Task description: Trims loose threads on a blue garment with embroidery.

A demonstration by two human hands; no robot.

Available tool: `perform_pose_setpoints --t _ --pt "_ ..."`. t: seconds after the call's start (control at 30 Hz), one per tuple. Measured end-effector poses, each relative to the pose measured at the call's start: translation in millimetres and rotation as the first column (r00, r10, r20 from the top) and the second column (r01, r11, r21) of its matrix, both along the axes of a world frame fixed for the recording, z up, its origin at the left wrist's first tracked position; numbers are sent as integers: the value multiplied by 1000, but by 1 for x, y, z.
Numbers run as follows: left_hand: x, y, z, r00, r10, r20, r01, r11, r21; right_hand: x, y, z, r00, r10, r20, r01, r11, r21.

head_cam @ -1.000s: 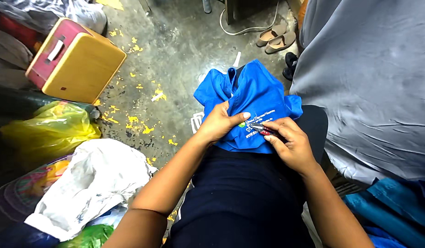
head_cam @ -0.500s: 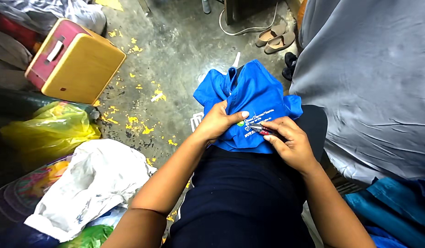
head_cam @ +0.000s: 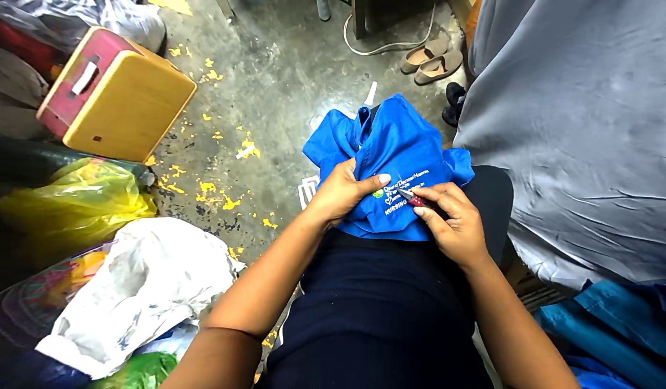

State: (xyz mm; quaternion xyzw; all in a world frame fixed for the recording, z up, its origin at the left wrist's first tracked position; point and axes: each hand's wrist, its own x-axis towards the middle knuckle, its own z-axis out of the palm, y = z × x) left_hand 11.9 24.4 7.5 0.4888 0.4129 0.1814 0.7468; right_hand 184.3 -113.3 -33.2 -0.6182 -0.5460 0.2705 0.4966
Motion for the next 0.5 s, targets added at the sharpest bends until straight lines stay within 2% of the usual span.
perform_pose_setpoints --t 0.5 --pt "2 -6 2 998 -7 -55 10 997 70 -5 -4 3 999 18 51 -18 1000 0"
